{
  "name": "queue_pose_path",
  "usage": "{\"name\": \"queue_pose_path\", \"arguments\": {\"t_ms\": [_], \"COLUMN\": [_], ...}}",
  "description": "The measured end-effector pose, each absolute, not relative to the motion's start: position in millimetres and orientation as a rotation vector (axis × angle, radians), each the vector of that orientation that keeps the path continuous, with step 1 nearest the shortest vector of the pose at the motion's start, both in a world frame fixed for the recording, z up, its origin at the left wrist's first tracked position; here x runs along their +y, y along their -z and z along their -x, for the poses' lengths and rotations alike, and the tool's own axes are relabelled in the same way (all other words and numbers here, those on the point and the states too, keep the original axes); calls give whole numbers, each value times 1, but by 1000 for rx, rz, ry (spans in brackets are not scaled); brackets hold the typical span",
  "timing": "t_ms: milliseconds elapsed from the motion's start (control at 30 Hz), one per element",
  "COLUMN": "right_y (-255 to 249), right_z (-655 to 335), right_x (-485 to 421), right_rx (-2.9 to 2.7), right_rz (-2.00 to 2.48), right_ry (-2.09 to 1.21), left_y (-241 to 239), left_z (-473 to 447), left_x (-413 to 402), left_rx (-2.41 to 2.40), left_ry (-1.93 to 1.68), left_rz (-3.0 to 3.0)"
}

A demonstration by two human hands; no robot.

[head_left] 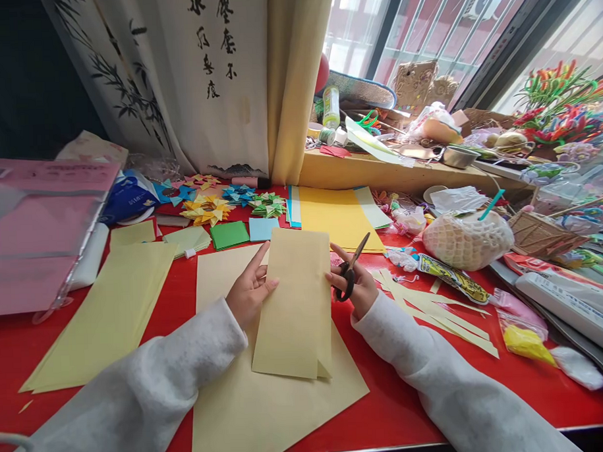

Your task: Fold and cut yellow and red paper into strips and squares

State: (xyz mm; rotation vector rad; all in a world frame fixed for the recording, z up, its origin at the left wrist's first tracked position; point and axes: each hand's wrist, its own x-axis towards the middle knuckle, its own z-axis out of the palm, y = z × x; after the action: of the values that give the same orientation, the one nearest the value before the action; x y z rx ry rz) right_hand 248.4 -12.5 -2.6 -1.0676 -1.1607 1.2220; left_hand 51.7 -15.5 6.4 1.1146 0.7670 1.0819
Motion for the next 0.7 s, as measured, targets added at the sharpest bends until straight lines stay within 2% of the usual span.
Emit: {"name": "queue_pose_path", "arguments": {"t_ms": [233, 700], "right_y": [0, 7], "right_z": [-247, -246], "right_x": [-15, -13], "right_rx": [-1185, -1163], "right_rz": [1074, 1110], "right_ry": [-1281, -1133], "left_y": [-4, 1], "left_z": [-51, -52], "left_x": [-15, -11], "left_rx": [776, 799], "left_ry": [-1086, -1067], "left_rz": [-1136, -1071]}}
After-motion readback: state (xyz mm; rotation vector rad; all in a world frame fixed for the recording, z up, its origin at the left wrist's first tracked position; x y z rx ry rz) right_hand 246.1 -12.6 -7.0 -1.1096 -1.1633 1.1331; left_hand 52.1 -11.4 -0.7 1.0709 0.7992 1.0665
